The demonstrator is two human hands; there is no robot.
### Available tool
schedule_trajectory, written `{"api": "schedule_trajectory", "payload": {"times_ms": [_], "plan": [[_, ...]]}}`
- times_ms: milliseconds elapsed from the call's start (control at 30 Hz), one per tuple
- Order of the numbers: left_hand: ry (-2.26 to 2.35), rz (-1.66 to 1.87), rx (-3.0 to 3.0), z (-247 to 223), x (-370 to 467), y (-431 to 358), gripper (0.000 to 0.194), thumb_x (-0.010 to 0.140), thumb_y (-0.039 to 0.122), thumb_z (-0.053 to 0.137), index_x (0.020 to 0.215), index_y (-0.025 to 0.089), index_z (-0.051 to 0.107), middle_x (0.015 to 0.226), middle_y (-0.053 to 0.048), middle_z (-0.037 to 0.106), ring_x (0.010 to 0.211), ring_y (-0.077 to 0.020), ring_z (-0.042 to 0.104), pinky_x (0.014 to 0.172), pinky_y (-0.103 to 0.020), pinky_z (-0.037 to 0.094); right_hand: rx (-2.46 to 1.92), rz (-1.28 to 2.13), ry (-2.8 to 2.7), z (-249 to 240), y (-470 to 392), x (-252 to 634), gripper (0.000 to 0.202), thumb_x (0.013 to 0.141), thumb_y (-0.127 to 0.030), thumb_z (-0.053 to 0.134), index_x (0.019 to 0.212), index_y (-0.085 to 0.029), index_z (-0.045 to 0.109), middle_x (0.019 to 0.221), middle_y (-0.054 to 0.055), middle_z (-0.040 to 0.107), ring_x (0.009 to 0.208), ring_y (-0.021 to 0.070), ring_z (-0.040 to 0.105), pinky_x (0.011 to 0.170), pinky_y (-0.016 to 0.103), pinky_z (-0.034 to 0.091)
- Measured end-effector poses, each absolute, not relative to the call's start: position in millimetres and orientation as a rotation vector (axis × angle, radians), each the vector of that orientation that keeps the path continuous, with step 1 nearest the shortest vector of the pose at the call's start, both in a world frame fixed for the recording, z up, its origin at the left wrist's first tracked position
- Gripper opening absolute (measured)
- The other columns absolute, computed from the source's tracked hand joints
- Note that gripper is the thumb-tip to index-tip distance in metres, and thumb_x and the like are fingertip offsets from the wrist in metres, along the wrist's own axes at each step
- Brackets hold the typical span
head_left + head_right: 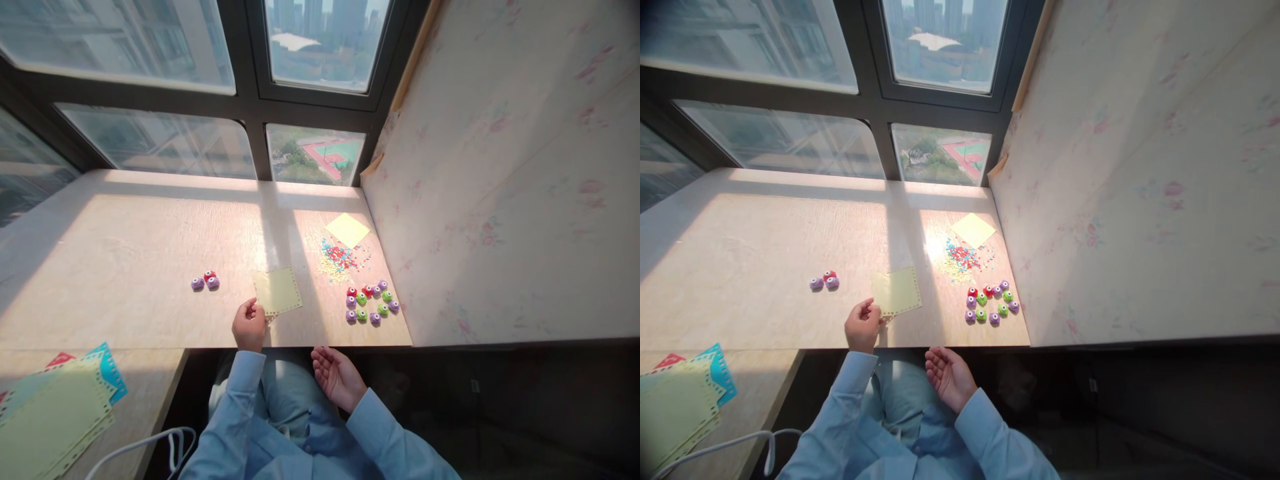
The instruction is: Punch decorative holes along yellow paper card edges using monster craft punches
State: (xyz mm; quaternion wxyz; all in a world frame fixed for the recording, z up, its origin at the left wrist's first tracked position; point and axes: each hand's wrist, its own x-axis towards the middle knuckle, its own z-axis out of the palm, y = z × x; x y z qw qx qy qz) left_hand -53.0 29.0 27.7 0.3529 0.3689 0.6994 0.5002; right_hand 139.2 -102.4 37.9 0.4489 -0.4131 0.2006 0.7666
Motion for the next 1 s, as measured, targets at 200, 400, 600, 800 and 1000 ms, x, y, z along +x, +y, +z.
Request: {"api": "schedule_trajectory", "payload": {"times_ms": [200,400,600,800,1000], "plan": [[1.738,1.288,1.256,11.6,-25.0,40.5,0.035,0.072,0.034,0.060,0.099,0.013,0.069,0.083,-0.007,0.067,0.071,-0.0179,0.064,0.064,-0.032,0.057,-1.040,1.846,0.503,30.9,-114.6,153.9,0.016,0.095,-0.019,0.054,0.097,-0.007,0.065,0.082,0.008,0.073,0.063,0.0120,0.070,0.058,0.022,0.056],[1.571,1.306,1.467,25.2,30.7,48.2,0.024,0.075,0.024,0.056,0.093,0.015,0.069,0.085,-0.008,0.067,0.073,-0.0176,0.064,0.064,-0.031,0.057,-1.055,1.816,0.530,26.5,-120.7,154.7,0.016,0.094,-0.018,0.054,0.095,-0.008,0.066,0.079,0.007,0.073,0.061,0.0120,0.069,0.058,0.022,0.056],[1.354,1.379,1.606,62.2,42.2,39.9,0.022,0.082,0.024,0.054,0.095,0.015,0.069,0.089,-0.009,0.066,0.078,-0.0155,0.065,0.053,-0.022,0.054,-1.067,1.807,0.552,25.2,-122.4,142.6,0.016,0.095,-0.017,0.052,0.093,-0.008,0.065,0.076,0.007,0.072,0.059,0.0123,0.068,0.057,0.023,0.055],[1.450,1.356,1.320,83.6,-14.2,38.6,0.028,0.077,0.036,0.064,0.095,0.014,0.069,0.089,-0.007,0.067,0.075,-0.0159,0.067,0.058,-0.028,0.060,-1.079,1.825,0.546,16.5,-122.7,132.7,0.013,0.092,-0.017,0.056,0.091,-0.008,0.066,0.074,0.006,0.071,0.058,0.0112,0.067,0.056,0.021,0.054],[1.568,1.334,0.940,77.9,-53.9,30.2,0.036,0.065,0.037,0.071,0.090,0.011,0.067,0.082,-0.006,0.067,0.070,-0.0174,0.068,0.063,-0.036,0.064,-1.068,1.859,0.470,22.3,-112.2,123.2,0.013,0.092,-0.018,0.057,0.094,-0.008,0.066,0.077,0.006,0.071,0.060,0.0111,0.067,0.058,0.021,0.053]]}}
